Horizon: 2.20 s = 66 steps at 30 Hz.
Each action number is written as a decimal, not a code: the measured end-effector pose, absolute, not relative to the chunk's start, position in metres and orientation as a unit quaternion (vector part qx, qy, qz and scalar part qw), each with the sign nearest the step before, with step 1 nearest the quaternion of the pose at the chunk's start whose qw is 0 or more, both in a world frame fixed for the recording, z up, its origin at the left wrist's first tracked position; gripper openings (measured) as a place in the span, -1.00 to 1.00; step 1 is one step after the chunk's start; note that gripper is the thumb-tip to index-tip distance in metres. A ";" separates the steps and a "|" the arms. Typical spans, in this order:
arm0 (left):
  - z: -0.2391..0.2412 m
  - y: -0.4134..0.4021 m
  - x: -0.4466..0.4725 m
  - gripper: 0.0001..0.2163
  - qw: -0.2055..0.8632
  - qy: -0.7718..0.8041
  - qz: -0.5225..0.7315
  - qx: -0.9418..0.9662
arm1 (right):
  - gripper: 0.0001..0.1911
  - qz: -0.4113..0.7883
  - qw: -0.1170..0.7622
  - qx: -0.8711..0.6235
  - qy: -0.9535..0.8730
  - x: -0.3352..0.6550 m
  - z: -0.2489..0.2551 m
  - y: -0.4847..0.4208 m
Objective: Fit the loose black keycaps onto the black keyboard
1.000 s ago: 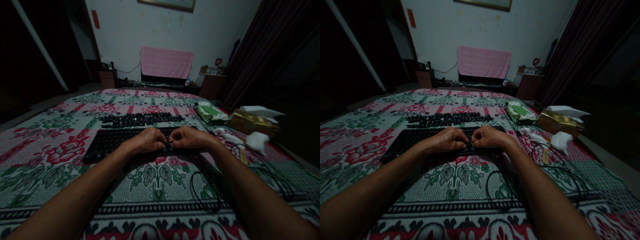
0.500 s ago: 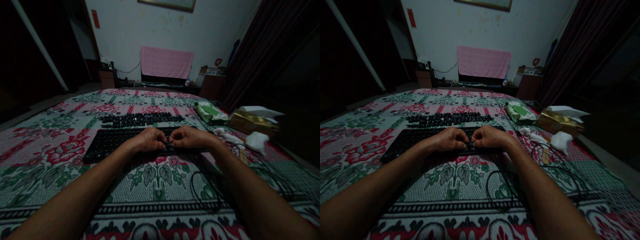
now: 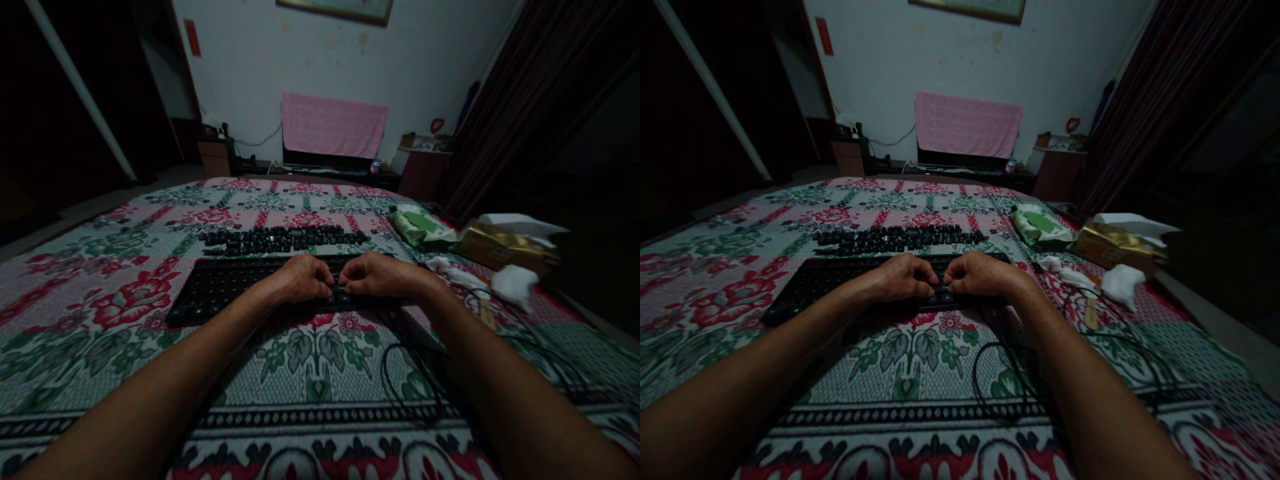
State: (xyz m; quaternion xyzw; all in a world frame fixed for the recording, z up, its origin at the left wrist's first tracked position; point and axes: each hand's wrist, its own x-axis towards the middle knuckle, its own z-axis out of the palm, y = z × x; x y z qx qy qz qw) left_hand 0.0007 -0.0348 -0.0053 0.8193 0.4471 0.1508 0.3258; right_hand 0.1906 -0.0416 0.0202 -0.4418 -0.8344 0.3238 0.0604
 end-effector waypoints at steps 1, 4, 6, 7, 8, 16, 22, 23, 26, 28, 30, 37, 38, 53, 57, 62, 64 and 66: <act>-0.006 -0.035 0.001 -0.75 0.328 0.448 0.154 0.817 | -0.80 0.324 0.063 -0.444 -0.833 0.190 0.020 -0.042; -0.007 -0.034 0.001 -0.76 0.326 0.451 0.162 0.815 | -0.80 0.328 0.066 -0.444 -0.831 0.190 0.020 -0.042; -0.007 -0.034 0.001 -0.77 0.319 0.453 0.166 0.816 | -0.78 0.327 0.063 -0.441 -0.833 0.191 0.020 -0.042; -0.007 -0.034 0.002 -0.77 0.314 0.456 0.168 0.816 | -0.78 0.325 0.061 -0.439 -0.835 0.191 0.020 -0.042; -0.007 -0.034 0.002 -0.77 0.310 0.460 0.169 0.815 | -0.77 0.322 0.058 -0.437 -0.838 0.191 0.020 -0.042; -0.009 -0.033 0.004 -0.76 0.318 0.485 0.168 0.797 | -0.80 0.315 0.063 -0.449 -0.834 0.190 0.018 -0.040; -0.006 -0.034 0.004 -0.76 0.319 0.479 0.163 0.801 | -0.79 0.319 0.066 -0.451 -0.831 0.189 0.019 -0.042; -0.006 -0.034 0.004 -0.76 0.320 0.480 0.163 0.800 | -0.79 0.318 0.065 -0.450 -0.832 0.190 0.019 -0.041; -0.010 -0.031 0.003 -0.77 0.335 0.475 0.167 0.796 | -0.79 0.313 0.068 -0.443 -0.838 0.190 0.017 -0.040; -0.013 -0.028 0.002 -0.77 0.353 0.467 0.167 0.793 | -0.79 0.314 0.072 -0.439 -0.839 0.190 0.016 -0.039; -0.016 -0.025 0.001 -0.77 0.363 0.463 0.166 0.792 | -0.79 0.316 0.074 -0.437 -0.839 0.190 0.015 -0.039; -0.012 -0.028 0.004 -0.77 0.346 0.479 0.166 0.790 | -0.78 0.319 0.059 -0.439 -0.838 0.190 0.018 -0.040; -0.011 -0.029 0.005 -0.77 0.342 0.484 0.167 0.788 | -0.79 0.317 0.057 -0.444 -0.837 0.190 0.019 -0.040; -0.013 -0.029 0.001 -0.76 0.350 0.457 0.169 0.800 | -0.81 0.305 0.064 -0.455 -0.834 0.191 0.014 -0.038; -0.014 -0.029 0.002 -0.75 0.336 0.478 0.170 0.794 | -0.80 0.314 0.065 -0.454 -0.831 0.191 0.015 -0.037; -0.012 -0.032 0.004 -0.78 0.315 0.482 0.172 0.800 | -0.81 0.315 0.068 -0.451 -0.832 0.191 0.017 -0.038; -0.010 -0.033 0.004 -0.80 0.288 0.480 0.173 0.811 | -0.81 0.309 0.066 -0.453 -0.834 0.190 0.017 -0.038; -0.009 -0.034 0.005 -0.81 0.267 0.479 0.173 0.818 | -0.81 0.301 0.061 -0.457 -0.835 0.189 0.016 -0.038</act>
